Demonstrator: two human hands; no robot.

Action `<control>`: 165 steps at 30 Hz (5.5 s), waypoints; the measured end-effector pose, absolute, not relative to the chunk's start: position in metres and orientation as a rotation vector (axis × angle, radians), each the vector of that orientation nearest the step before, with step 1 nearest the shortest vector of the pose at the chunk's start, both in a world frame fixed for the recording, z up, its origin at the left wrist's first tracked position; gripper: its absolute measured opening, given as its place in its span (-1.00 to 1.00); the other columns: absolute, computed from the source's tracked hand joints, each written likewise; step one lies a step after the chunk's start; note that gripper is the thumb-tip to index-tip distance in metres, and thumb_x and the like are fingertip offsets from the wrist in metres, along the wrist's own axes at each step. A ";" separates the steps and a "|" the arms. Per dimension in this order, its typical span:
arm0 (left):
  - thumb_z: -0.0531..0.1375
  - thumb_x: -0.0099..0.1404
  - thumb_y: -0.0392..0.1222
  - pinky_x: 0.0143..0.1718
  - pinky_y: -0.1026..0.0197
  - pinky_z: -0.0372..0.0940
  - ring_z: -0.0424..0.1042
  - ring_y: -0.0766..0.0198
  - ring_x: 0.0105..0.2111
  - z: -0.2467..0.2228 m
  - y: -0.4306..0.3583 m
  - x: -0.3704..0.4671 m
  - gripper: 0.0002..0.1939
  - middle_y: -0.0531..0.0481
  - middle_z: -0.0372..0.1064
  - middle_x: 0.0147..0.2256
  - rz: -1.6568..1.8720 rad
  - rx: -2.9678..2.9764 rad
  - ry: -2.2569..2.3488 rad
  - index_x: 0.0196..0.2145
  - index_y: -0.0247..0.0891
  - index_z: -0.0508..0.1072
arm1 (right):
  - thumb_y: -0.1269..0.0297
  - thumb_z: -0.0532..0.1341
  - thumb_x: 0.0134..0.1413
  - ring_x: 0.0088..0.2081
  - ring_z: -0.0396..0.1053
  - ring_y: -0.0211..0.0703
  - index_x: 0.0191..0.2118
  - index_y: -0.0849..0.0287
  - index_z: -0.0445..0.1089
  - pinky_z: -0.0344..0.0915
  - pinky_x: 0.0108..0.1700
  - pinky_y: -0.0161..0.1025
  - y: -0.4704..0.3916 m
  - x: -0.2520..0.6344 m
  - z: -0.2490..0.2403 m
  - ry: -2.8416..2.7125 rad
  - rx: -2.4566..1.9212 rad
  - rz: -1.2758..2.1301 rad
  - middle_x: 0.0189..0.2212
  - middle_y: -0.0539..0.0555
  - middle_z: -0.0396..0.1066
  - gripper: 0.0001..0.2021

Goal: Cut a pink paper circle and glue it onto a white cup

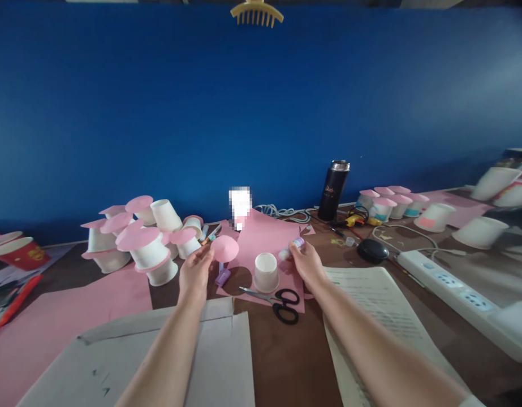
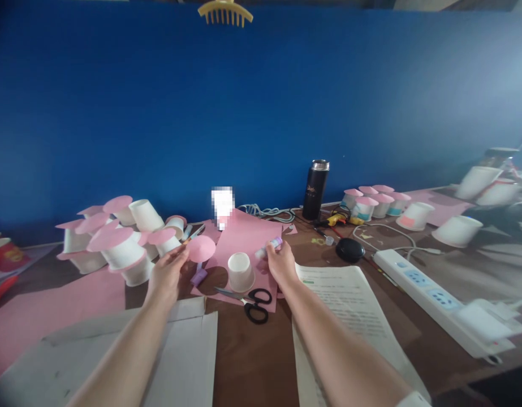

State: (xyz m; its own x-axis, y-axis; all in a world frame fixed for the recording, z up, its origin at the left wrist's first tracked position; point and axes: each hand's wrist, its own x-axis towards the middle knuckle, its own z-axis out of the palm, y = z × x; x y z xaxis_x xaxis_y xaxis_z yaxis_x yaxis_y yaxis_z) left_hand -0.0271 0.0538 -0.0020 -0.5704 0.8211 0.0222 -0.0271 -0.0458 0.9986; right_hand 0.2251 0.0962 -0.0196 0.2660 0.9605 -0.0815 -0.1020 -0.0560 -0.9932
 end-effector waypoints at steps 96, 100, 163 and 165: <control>0.28 0.01 -0.10 -0.30 0.13 0.21 0.40 -0.04 -0.25 0.014 0.026 -0.015 -0.78 -0.22 0.39 -0.30 0.366 2.106 2.321 -0.36 -0.24 0.47 | -0.05 0.17 -0.02 -0.67 0.21 -0.32 -0.38 0.18 0.33 0.28 -0.61 -0.36 0.094 0.230 -0.005 -1.001 -1.285 1.104 -0.66 -0.07 0.24 -0.66; 0.22 0.09 -0.16 -0.30 0.09 0.22 0.42 -0.05 -0.30 0.020 0.026 -0.014 -0.88 -0.20 0.43 -0.34 0.483 2.050 2.311 -0.38 -0.22 0.48 | -0.02 0.26 -0.09 -0.62 0.23 -0.34 -0.41 0.17 0.32 0.33 -0.58 -0.38 0.090 0.228 0.010 -0.853 -1.091 1.200 -0.62 -0.05 0.27 -0.67; 0.09 0.30 -0.10 0.00 0.11 0.23 0.34 0.14 -0.03 0.024 0.022 0.013 -0.62 -0.11 0.39 -0.04 1.459 2.338 1.826 0.06 -0.20 0.30 | 0.22 0.40 -0.15 -0.54 0.32 -0.38 -0.38 0.19 0.35 0.34 -0.54 -0.48 0.065 0.213 0.030 -0.661 -0.646 1.293 -0.58 -0.10 0.34 -0.74; 0.04 0.32 -0.15 -0.01 0.11 0.22 0.33 0.12 -0.04 0.016 0.028 0.007 -0.68 -0.12 0.39 -0.07 1.327 2.293 2.030 0.00 -0.21 0.35 | 0.23 0.37 -0.09 -0.59 0.29 -0.43 -0.40 0.20 0.32 0.34 -0.56 -0.52 0.080 0.222 0.025 -0.391 -0.673 1.340 -0.60 -0.11 0.33 -0.77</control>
State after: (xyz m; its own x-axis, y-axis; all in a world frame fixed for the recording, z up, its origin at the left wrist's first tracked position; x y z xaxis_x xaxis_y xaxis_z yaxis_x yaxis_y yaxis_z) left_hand 0.0067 0.0283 0.0164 -0.0458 0.7504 0.6594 0.9052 -0.2480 0.3451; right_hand 0.2220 0.0800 0.0251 0.2061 0.9717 -0.1150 -0.7573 0.0840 -0.6476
